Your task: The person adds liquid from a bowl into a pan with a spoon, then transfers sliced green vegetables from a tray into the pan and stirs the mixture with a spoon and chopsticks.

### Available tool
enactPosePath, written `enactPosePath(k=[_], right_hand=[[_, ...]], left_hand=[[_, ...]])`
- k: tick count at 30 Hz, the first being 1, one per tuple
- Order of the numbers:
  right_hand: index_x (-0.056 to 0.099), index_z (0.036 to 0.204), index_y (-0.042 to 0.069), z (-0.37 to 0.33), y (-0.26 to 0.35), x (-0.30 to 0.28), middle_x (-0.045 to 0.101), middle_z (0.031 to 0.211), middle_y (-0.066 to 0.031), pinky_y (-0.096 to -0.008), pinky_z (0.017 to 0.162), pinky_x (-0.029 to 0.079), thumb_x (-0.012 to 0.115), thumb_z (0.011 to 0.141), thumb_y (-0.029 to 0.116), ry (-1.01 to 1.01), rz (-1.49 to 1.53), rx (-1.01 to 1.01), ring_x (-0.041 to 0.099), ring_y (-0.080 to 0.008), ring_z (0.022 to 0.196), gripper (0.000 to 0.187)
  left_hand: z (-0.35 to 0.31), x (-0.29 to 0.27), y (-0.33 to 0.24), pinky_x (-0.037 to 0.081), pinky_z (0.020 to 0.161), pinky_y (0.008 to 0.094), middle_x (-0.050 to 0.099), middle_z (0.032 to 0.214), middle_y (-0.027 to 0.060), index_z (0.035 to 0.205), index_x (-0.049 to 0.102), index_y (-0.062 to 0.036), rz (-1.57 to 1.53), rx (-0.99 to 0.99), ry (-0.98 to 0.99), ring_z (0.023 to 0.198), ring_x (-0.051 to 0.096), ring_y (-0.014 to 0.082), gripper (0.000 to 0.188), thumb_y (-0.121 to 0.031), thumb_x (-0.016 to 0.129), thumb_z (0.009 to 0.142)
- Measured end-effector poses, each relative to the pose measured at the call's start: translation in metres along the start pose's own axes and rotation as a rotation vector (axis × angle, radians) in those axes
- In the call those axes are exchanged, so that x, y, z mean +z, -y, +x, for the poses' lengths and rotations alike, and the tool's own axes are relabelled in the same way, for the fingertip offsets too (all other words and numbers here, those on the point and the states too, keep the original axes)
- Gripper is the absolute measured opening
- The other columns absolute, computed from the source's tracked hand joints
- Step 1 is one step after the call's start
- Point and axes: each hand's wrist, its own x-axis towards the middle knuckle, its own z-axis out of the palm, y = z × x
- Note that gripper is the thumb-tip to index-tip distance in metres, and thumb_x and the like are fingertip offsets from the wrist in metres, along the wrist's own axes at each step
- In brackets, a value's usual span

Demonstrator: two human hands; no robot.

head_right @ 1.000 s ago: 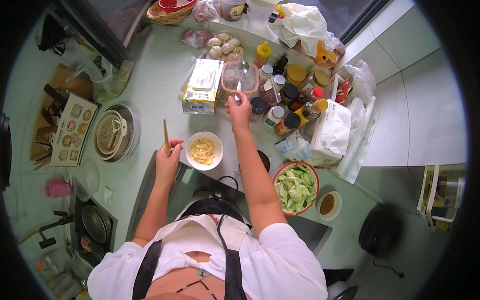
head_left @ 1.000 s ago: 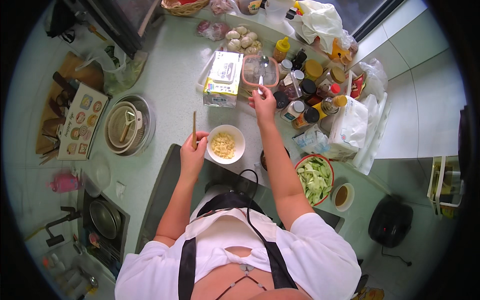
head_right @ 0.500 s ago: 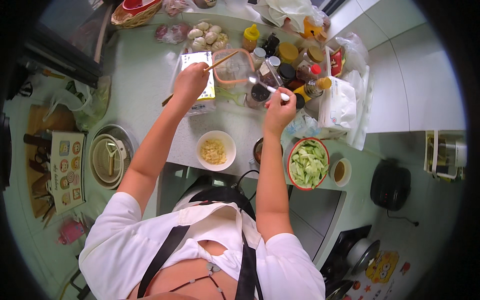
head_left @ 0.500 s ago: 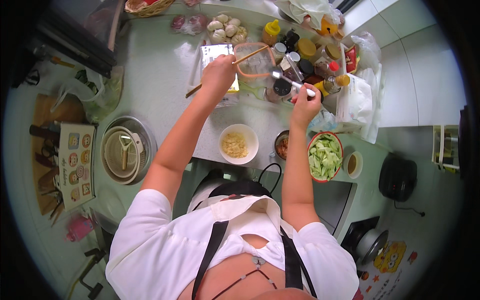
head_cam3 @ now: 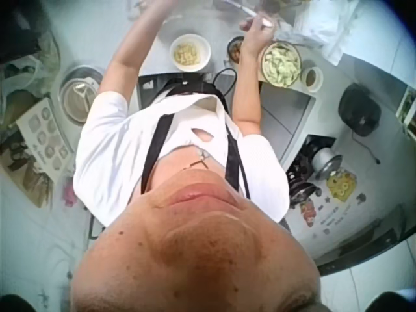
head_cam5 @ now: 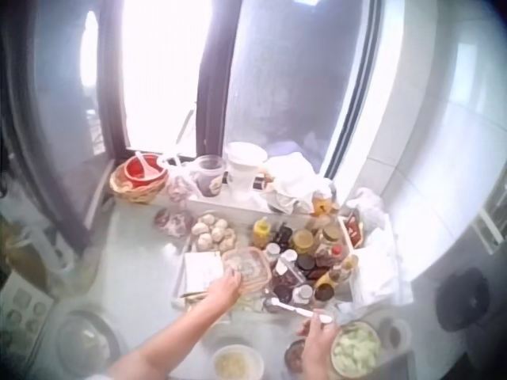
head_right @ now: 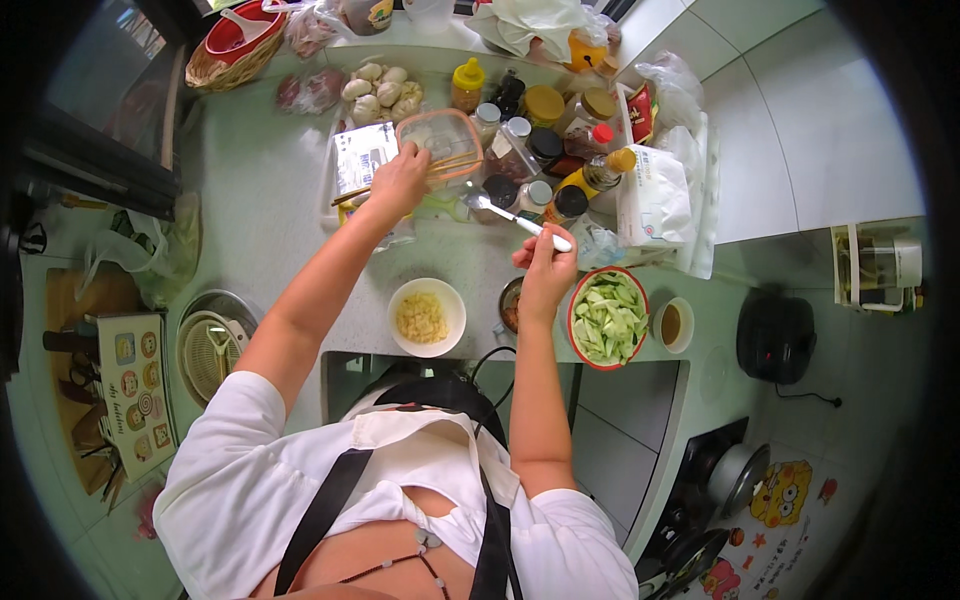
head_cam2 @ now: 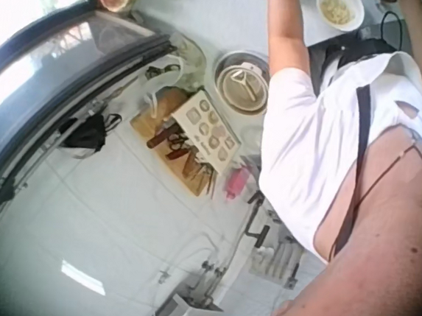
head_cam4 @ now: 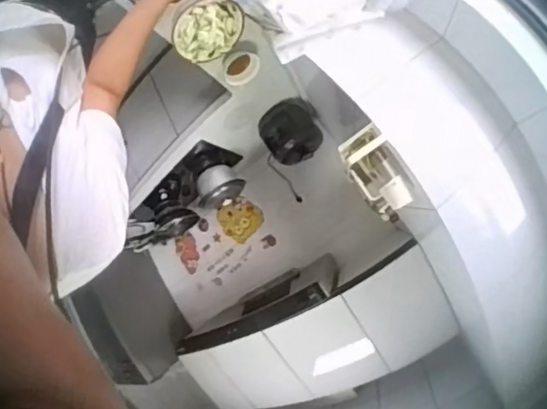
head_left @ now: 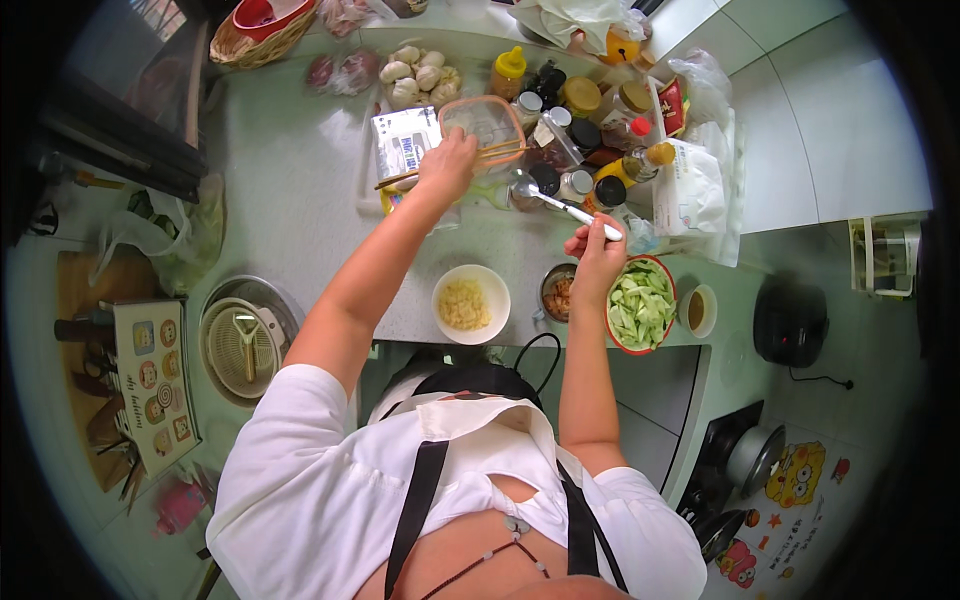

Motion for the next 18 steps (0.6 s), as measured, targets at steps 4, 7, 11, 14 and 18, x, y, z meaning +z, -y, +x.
enactPosePath(k=[4, 7, 11, 14, 18], right_hand=[[0.048, 0.096, 0.002, -0.002, -0.004, -0.005, 0.050, 0.066, -0.0033, -0.0212, 0.044, 0.041, 0.048, 0.088, 0.016, -0.002, -0.014, -0.020, 0.048, -0.0097, 0.048, 0.017], [0.049, 0.097, 0.002, 0.001, -0.008, -0.011, 0.050, 0.066, -0.0028, -0.0209, 0.044, 0.040, 0.048, 0.088, 0.015, 0.008, -0.019, -0.061, 0.045, -0.0087, 0.048, 0.016], [0.052, 0.103, 0.000, 0.003, 0.000, -0.006, 0.050, 0.069, -0.0020, -0.0199, 0.048, 0.040, 0.047, 0.088, 0.013, 0.063, -0.111, -0.088, 0.047, -0.0073, 0.051, 0.020], [0.054, 0.104, 0.002, 0.015, -0.003, 0.009, 0.052, 0.072, -0.0025, -0.0210, 0.050, 0.043, 0.049, 0.086, 0.012, 0.192, -0.169, -0.108, 0.051, -0.0071, 0.055, 0.021], [0.056, 0.101, 0.005, 0.032, 0.003, 0.045, 0.057, 0.079, -0.0061, -0.0242, 0.054, 0.045, 0.052, 0.082, 0.009, 0.412, -0.466, -0.346, 0.057, -0.0130, 0.060, 0.019]], left_hand=[[-0.002, -0.003, 0.002, 0.049, 0.065, 0.0388, 0.051, 0.097, 0.0071, 0.093, 0.049, -0.0084, -0.043, 0.084, -0.105, 0.085, 0.057, 0.0267, 0.028, -0.016, 0.062, 0.070], [-0.003, -0.006, 0.003, 0.049, 0.064, 0.0372, 0.054, 0.094, 0.0033, 0.091, 0.052, -0.0109, -0.082, 0.128, -0.232, 0.082, 0.058, 0.0247, 0.022, -0.015, 0.060, 0.071], [0.009, -0.033, 0.002, 0.048, 0.064, 0.0348, 0.057, 0.088, 0.0011, 0.087, 0.059, -0.0136, -0.142, 0.158, -0.442, 0.077, 0.059, 0.0230, 0.015, -0.020, 0.061, 0.073], [0.024, -0.049, 0.007, 0.047, 0.063, 0.0339, 0.056, 0.087, 0.0014, 0.086, 0.063, -0.0145, -0.177, 0.133, -0.504, 0.075, 0.058, 0.0221, 0.016, -0.024, 0.063, 0.073], [0.033, -0.060, 0.011, 0.047, 0.063, 0.0341, 0.056, 0.086, 0.0014, 0.087, 0.065, -0.0159, -0.191, 0.071, -0.495, 0.075, 0.058, 0.0216, 0.017, -0.026, 0.063, 0.073]])
